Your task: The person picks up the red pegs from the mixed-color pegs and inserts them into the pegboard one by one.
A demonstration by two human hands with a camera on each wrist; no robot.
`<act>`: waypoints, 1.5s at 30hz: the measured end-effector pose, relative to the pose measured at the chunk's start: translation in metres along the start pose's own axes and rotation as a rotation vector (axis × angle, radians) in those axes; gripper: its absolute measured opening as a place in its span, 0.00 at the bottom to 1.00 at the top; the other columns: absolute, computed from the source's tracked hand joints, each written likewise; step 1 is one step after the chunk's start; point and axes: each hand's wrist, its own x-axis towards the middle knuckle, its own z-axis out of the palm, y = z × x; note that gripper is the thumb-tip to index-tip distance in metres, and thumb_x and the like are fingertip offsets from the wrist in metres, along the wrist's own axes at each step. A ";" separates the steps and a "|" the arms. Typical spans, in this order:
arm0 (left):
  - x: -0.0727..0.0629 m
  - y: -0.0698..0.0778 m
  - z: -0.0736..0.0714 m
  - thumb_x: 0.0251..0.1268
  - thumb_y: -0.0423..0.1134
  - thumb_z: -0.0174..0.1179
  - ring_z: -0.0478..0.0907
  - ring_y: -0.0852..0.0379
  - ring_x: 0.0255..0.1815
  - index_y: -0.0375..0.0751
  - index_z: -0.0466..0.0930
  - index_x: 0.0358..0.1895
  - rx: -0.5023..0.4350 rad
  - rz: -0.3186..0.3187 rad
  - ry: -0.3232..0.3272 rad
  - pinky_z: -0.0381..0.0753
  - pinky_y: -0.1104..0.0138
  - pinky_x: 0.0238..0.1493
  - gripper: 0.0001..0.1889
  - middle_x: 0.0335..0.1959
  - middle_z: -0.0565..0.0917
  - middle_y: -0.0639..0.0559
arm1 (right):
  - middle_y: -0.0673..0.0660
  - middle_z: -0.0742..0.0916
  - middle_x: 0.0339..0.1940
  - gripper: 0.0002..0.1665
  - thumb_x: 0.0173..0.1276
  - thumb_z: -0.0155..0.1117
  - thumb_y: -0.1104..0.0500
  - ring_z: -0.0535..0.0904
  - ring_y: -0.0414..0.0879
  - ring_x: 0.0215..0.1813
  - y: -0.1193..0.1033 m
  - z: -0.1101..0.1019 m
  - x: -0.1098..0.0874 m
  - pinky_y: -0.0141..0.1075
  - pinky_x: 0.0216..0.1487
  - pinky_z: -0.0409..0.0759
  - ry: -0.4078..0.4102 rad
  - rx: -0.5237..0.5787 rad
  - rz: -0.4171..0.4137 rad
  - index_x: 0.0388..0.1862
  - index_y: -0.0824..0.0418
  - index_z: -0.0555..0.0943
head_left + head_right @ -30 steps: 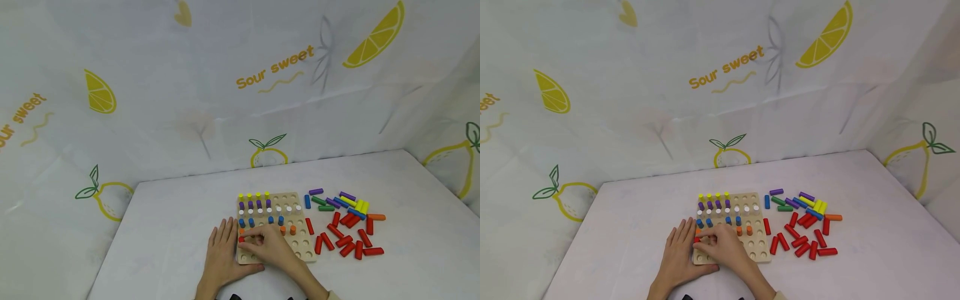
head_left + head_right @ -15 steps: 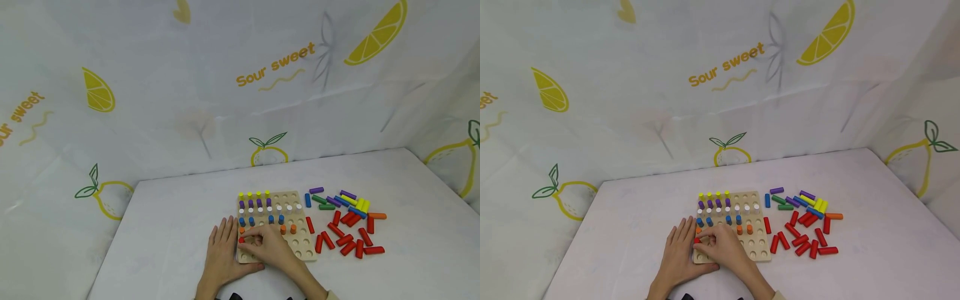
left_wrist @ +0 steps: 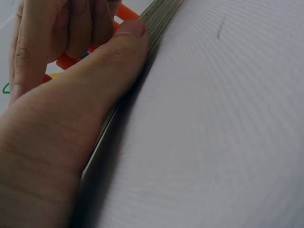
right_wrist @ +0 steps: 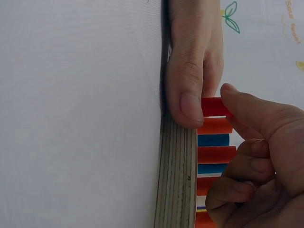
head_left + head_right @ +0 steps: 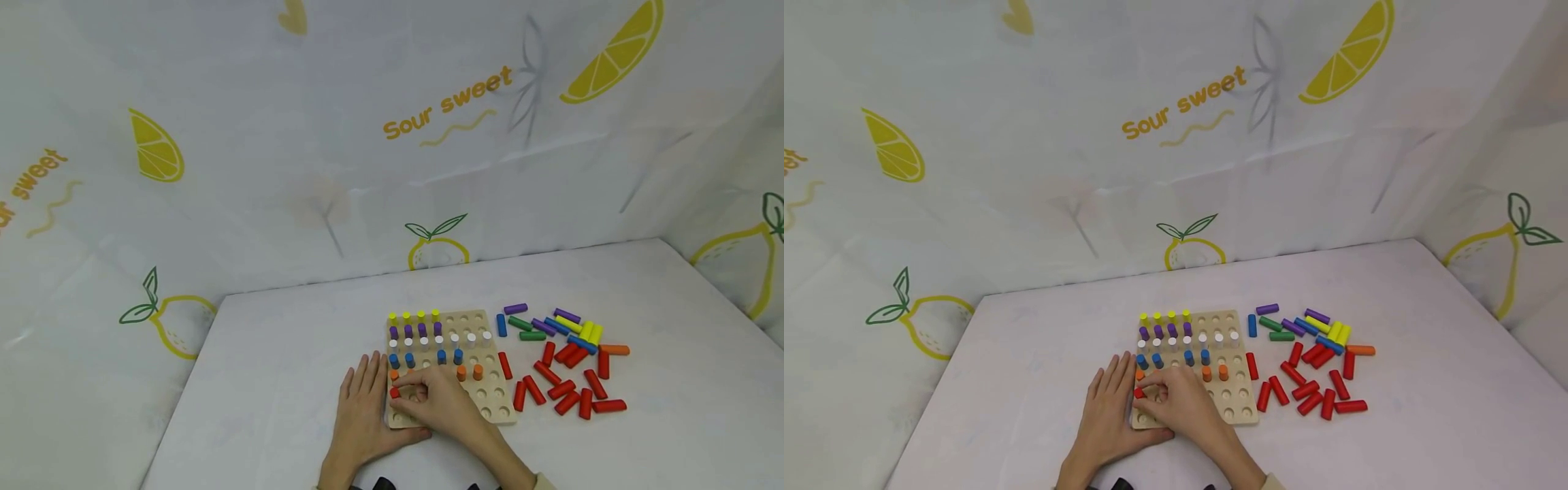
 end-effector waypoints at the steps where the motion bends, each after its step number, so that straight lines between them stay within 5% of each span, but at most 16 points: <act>1: 0.000 0.000 0.000 0.36 0.88 0.60 0.57 0.41 0.84 0.40 0.58 0.80 -0.002 0.000 0.000 0.59 0.41 0.80 0.71 0.81 0.64 0.43 | 0.42 0.73 0.13 0.12 0.63 0.77 0.55 0.62 0.29 0.17 0.000 0.000 0.000 0.23 0.18 0.58 0.000 0.000 0.000 0.43 0.60 0.92; 14: 0.001 0.001 0.001 0.35 0.89 0.58 0.57 0.42 0.84 0.42 0.58 0.81 -0.004 -0.002 0.010 0.59 0.42 0.80 0.71 0.81 0.64 0.44 | 0.42 0.70 0.14 0.14 0.64 0.76 0.53 0.61 0.30 0.19 -0.003 -0.025 -0.008 0.23 0.20 0.57 0.033 0.020 0.041 0.44 0.60 0.92; 29: 0.000 0.002 0.001 0.34 0.89 0.59 0.55 0.42 0.85 0.43 0.57 0.81 -0.007 -0.035 -0.039 0.56 0.42 0.82 0.71 0.82 0.62 0.45 | 0.49 0.68 0.13 0.19 0.62 0.78 0.52 0.61 0.38 0.15 0.025 -0.106 -0.040 0.28 0.14 0.58 0.400 -0.088 0.223 0.48 0.62 0.90; 45: 0.000 0.001 0.002 0.33 0.89 0.60 0.56 0.43 0.84 0.43 0.57 0.81 0.014 -0.027 -0.011 0.58 0.44 0.82 0.72 0.82 0.63 0.45 | 0.50 0.70 0.13 0.24 0.65 0.75 0.53 0.68 0.45 0.17 0.059 -0.114 -0.042 0.29 0.16 0.61 0.307 -0.149 0.434 0.52 0.68 0.87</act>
